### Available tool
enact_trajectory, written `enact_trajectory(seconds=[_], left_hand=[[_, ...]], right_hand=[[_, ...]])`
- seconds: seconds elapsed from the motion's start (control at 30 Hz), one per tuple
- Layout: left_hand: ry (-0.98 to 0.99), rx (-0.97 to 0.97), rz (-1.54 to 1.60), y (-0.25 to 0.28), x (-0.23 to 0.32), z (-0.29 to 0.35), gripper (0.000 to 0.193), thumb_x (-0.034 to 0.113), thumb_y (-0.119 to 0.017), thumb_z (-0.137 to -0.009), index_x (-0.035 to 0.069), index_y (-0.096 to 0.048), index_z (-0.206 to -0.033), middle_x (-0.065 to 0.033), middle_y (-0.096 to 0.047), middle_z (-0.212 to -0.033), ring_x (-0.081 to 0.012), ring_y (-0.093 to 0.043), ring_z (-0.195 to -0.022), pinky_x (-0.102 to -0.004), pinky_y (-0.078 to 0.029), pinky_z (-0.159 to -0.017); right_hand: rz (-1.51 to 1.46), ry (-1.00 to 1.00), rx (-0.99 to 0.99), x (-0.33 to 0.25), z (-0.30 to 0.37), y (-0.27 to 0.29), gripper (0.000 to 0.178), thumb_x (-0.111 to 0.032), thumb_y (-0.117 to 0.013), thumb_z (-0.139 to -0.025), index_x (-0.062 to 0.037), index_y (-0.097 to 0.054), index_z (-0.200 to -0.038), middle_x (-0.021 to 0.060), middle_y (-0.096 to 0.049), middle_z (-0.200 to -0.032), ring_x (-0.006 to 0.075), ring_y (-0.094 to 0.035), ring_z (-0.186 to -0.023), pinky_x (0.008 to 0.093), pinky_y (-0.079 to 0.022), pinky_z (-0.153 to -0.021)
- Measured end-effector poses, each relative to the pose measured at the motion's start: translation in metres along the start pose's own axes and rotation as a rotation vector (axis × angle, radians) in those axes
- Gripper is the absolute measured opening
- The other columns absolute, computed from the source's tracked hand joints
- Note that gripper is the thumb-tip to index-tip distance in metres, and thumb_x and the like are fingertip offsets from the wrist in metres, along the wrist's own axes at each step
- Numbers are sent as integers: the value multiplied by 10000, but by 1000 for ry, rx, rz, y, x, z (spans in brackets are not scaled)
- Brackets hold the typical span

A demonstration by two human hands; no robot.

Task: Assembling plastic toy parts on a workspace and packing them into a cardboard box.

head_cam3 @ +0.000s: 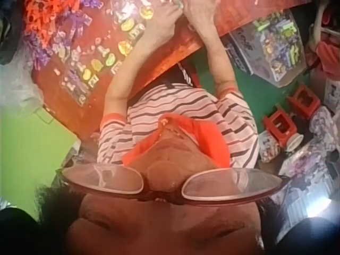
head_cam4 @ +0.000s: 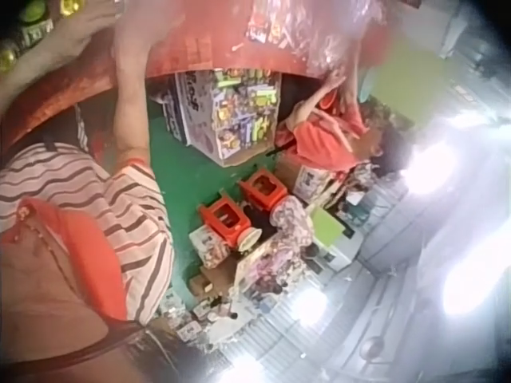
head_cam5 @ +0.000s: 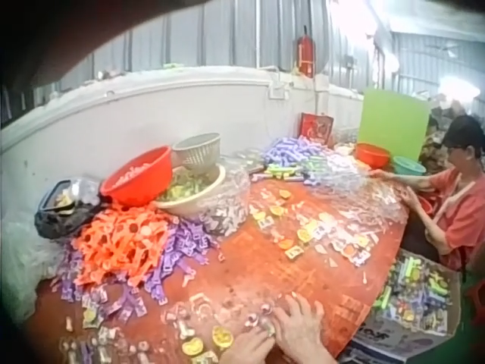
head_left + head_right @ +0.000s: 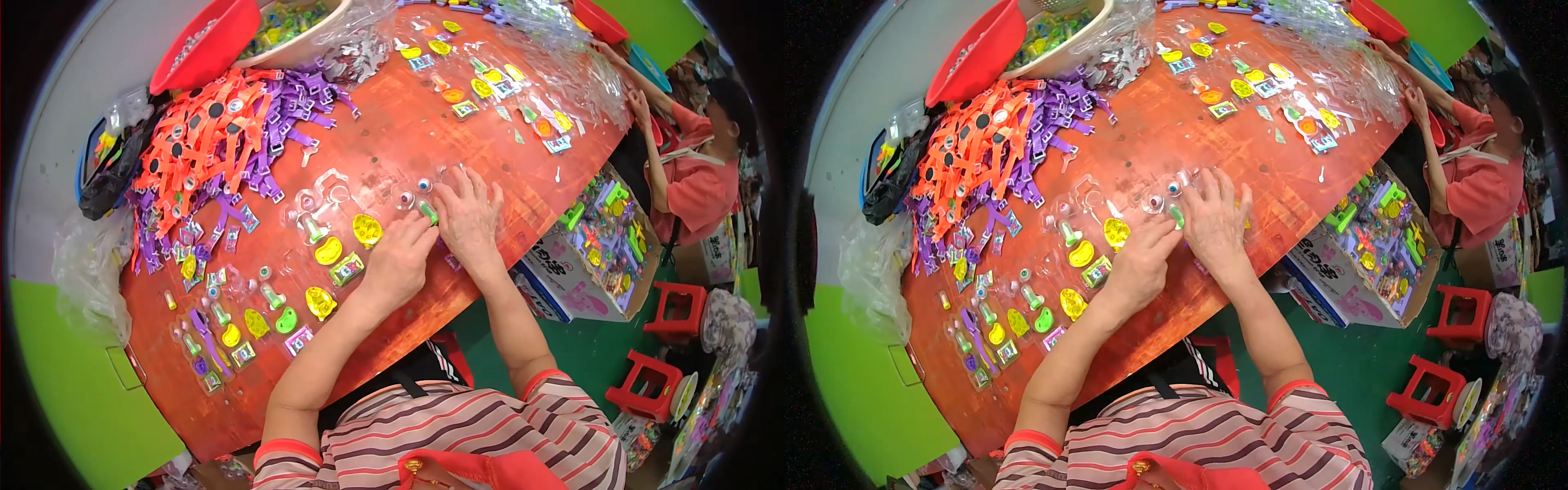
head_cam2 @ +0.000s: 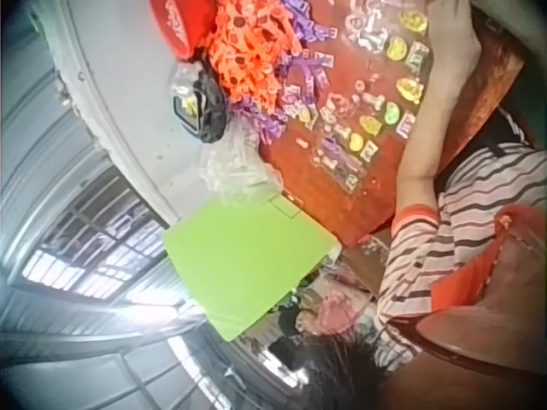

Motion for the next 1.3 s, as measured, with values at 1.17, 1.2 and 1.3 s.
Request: enact_trajectory(seconds=[1.17, 1.2, 1.3], left_hand=[[-79, -212, -211, -20, 1, 3, 249, 19, -582, -722, -6, -619, -967, -158, -583, -1125, -362, -490, -1199, -447, -418, -952], [-80, -216, -213, -20, 2, 2, 253, 17, -581, -719, -7, -619, -968, -159, -581, -1127, -362, -488, -1201, -447, -420, -948], [-77, -219, -218, -20, 3, 3, 259, 15, -581, -716, -8, -619, -971, -159, -577, -1131, -363, -485, -1205, -448, -423, -941]], right_hand=[[-72, 223, -47, 8, -41, -16, 152, -188, -654, -816, -107, -655, -944, 71, -604, -1150, 248, -524, -1158, 509, -283, -1014], [-58, 229, -31, 8, -42, -15, 150, -193, -655, -815, -107, -653, -938, 69, -601, -1149, 246, -523, -1158, 511, -282, -1013], [-85, 230, -46, 3, -46, -15, 153, -198, -656, -810, -109, -651, -935, 66, -598, -1148, 248, -516, -1163, 518, -279, -1013]])
Point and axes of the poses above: each hand's wrist, its own z-axis away from the middle knuckle, its own y-axis out of the back of the hand, x = y × z, the point moved 5 cm from there along -z, towards the middle knuckle
